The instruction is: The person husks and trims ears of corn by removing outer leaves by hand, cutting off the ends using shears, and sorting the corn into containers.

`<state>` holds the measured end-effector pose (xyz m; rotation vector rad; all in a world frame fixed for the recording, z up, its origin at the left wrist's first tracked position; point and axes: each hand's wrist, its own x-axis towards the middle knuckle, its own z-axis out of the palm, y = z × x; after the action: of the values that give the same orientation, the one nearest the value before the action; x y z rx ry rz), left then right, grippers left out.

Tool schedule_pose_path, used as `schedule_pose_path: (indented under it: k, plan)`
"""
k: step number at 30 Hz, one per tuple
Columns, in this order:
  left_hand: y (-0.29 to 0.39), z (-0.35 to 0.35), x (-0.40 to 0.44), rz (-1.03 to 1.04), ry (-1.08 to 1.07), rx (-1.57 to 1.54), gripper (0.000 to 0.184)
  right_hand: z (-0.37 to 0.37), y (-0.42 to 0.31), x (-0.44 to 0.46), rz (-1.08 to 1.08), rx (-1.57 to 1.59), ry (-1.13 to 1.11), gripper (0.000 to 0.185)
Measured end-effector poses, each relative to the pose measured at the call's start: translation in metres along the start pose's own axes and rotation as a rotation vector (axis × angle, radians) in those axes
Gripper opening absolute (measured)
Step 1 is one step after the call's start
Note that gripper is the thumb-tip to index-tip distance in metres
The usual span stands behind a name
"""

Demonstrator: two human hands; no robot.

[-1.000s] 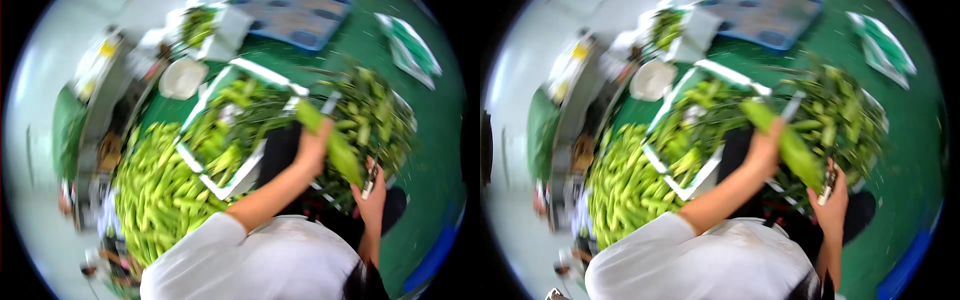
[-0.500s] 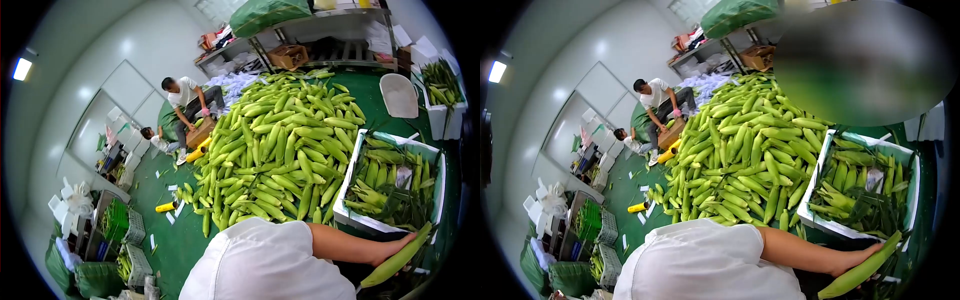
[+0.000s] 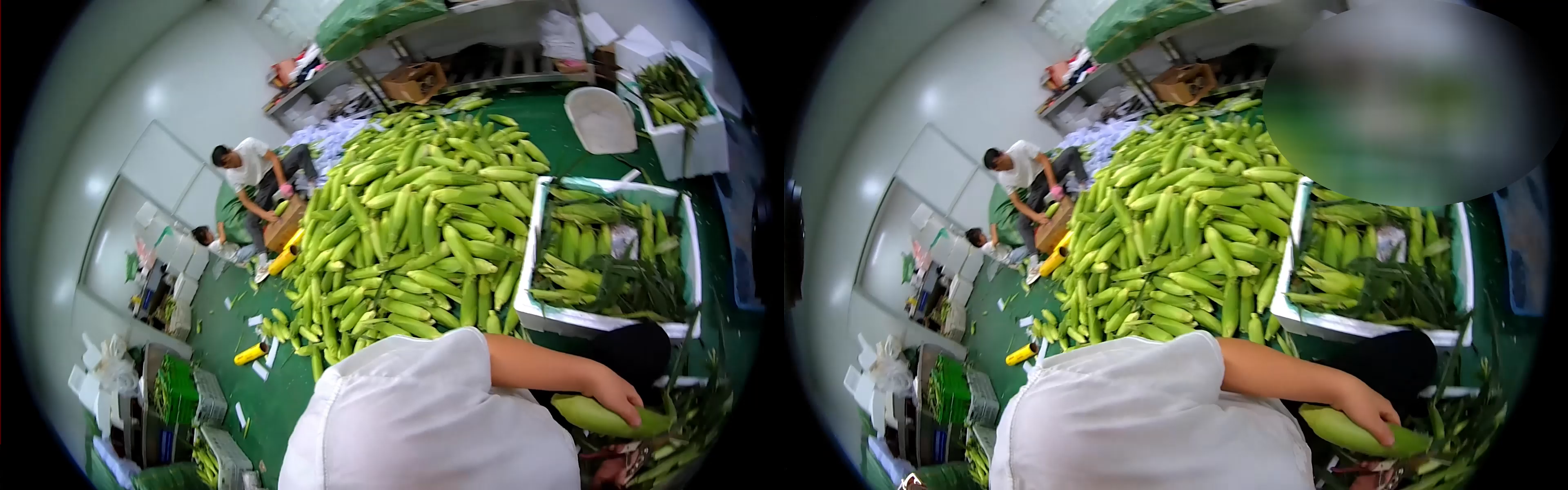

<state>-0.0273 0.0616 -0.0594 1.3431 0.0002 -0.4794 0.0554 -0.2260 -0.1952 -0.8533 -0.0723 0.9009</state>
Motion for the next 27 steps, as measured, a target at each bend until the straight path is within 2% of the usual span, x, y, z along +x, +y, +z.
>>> schedule_pose_path:
  k: [1,2,3,4,6,7,8,9,10,11,13,15,16,19,21,25,26,27]
  plan:
    - [-0.005,0.008,0.006,0.007,0.040,0.028,0.050,-0.030,0.009,-0.001,-0.052,0.083,-0.162,0.062]
    - [0.004,0.015,0.004,-0.089,-0.027,-0.178,0.045,-0.097,0.027,0.002,-0.094,0.126,-0.377,0.062]
    - [-0.011,0.021,0.014,-0.105,0.003,-0.273,0.040,0.022,0.004,-0.036,-0.149,0.198,-0.185,0.061]
    - [-0.038,0.026,0.025,-0.015,0.008,-0.386,0.037,0.044,-0.003,-0.046,-0.191,0.257,-0.004,0.056]
    - [-0.055,0.026,0.031,0.023,-0.019,-0.565,0.040,0.086,-0.020,-0.064,-0.288,0.333,0.368,0.048]
    - [-0.040,0.031,0.029,0.098,0.015,-0.575,0.048,0.075,-0.021,-0.072,-0.322,0.431,0.374,0.042]
    - [-0.032,0.031,0.033,0.130,0.033,-0.493,0.057,0.073,-0.022,-0.076,-0.319,0.511,0.318,0.039]
    - [-0.027,0.032,0.037,0.173,0.065,-0.383,0.062,0.079,-0.026,-0.086,-0.275,0.471,0.392,0.038]
    - [-0.015,0.033,0.038,0.169,0.085,-0.293,0.067,0.082,-0.029,-0.096,-0.217,0.359,0.362,0.039]
    - [-0.006,0.035,0.041,0.199,0.074,-0.225,0.068,0.100,-0.034,-0.102,-0.190,0.217,0.546,0.038]
    - [0.003,0.032,0.037,0.307,0.021,-0.007,0.070,0.137,-0.044,-0.110,-0.206,0.075,0.627,0.036]
    - [0.015,0.040,0.040,0.616,0.020,0.300,0.071,0.161,-0.060,-0.111,-0.300,0.064,0.607,0.032]
    - [0.017,0.044,0.038,0.564,0.047,0.342,0.071,0.178,-0.075,-0.112,-0.304,0.056,0.586,0.029]
    - [0.016,0.050,0.041,0.678,0.072,0.537,0.071,0.201,-0.100,-0.112,-0.309,-0.093,0.473,0.032]
    - [0.020,0.053,0.040,0.655,0.082,0.590,0.068,0.206,-0.103,-0.108,-0.351,-0.366,0.470,0.033]
    - [0.021,0.050,0.040,0.599,0.020,0.624,0.067,0.195,-0.110,-0.110,-0.189,-0.296,0.376,0.028]
    - [0.022,0.049,0.040,0.617,0.021,0.710,0.067,0.194,-0.113,-0.110,-0.151,-0.334,0.398,0.027]
    - [0.023,0.048,0.039,0.632,0.019,0.798,0.067,0.191,-0.107,-0.105,-0.282,-0.503,0.422,0.025]
